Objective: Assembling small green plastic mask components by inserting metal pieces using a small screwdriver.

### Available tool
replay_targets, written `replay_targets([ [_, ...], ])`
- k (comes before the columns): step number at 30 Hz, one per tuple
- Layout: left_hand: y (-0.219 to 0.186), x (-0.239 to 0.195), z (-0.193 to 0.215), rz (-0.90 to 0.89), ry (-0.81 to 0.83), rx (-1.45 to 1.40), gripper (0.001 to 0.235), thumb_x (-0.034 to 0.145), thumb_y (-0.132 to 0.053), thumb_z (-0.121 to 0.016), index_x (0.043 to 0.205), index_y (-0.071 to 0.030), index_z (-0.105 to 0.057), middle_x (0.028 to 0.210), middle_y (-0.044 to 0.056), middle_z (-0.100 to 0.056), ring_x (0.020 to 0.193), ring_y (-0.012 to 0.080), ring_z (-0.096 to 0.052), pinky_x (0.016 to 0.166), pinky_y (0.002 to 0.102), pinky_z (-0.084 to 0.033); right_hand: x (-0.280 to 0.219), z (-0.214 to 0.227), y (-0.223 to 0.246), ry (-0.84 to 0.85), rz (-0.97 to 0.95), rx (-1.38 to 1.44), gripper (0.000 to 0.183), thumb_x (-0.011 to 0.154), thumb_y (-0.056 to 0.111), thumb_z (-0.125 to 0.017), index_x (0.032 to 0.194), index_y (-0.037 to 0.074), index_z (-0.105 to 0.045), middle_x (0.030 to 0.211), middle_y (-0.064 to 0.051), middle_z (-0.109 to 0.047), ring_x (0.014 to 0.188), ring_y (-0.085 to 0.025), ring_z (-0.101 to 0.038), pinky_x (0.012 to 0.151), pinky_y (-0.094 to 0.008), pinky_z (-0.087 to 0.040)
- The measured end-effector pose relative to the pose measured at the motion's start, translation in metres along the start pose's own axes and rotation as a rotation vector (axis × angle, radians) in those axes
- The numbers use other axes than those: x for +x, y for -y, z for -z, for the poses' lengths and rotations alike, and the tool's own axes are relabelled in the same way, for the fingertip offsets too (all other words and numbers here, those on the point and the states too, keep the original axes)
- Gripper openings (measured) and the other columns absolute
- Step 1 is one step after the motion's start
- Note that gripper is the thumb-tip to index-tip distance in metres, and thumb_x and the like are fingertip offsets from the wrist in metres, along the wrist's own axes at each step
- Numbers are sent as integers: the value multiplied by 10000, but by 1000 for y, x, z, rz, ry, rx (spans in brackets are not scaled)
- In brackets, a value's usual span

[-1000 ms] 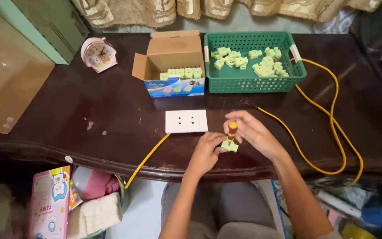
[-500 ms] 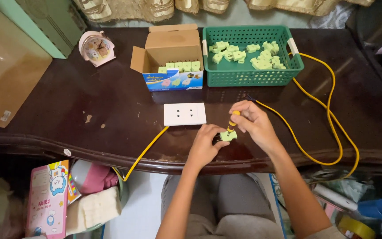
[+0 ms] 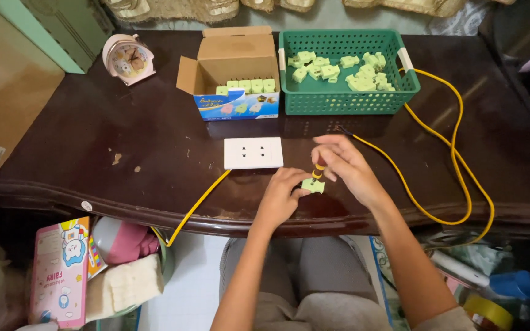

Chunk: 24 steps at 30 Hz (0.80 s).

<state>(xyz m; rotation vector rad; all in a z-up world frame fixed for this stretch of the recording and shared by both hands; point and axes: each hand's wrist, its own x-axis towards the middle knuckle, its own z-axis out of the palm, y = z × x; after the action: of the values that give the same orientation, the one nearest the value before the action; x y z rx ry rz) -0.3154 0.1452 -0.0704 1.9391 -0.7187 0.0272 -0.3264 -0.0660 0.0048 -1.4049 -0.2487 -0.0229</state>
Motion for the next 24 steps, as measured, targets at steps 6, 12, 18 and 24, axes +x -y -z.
replay_targets([
  [6, 8, 0, -1, 5, -3, 23, 375, 978, -152, -887, 1341, -98, -811, 1205, 82, -774, 1274, 303, -667, 1234, 465, -491, 2, -3, -9, -60, 60, -1, 224, 1098, 22, -716, 1252, 17, -553, 1124, -232, -788, 680, -91, -562, 606, -209, -450],
  [12, 9, 1, -3, 24, -9, 9, 358, 984, -142, -884, 1329, -91, -809, 1200, 71, -762, 1262, 297, -659, 1230, 468, -489, -3, 8, 3, -10, 87, -127, 206, 1132, 79, -659, 1274, -38, -750, 1351, -180, -696, 762, -136, -575, 652, -285, -548],
  [18, 11, 0, -5, -11, -22, 26, 334, 987, -118, -875, 1309, -67, -801, 1209, 87, -762, 1259, 315, -664, 1225, 481, -495, -9, -15, 30, 93, 65, -101, 399, 1209, 105, -495, 1497, -115, -661, 794, -80, -596, 625, -109, -500, 623, -265, -496],
  [24, 12, 0, -5, -45, -42, 51, 343, 983, -131, -880, 1317, -82, -816, 1214, 80, -779, 1254, 322, -681, 1209, 465, -512, 2, -7, -6, 17, 24, 15, 350, 1136, 141, -666, 1437, 11, -544, 1209, -180, -699, 850, -113, -570, 665, -241, -507],
])
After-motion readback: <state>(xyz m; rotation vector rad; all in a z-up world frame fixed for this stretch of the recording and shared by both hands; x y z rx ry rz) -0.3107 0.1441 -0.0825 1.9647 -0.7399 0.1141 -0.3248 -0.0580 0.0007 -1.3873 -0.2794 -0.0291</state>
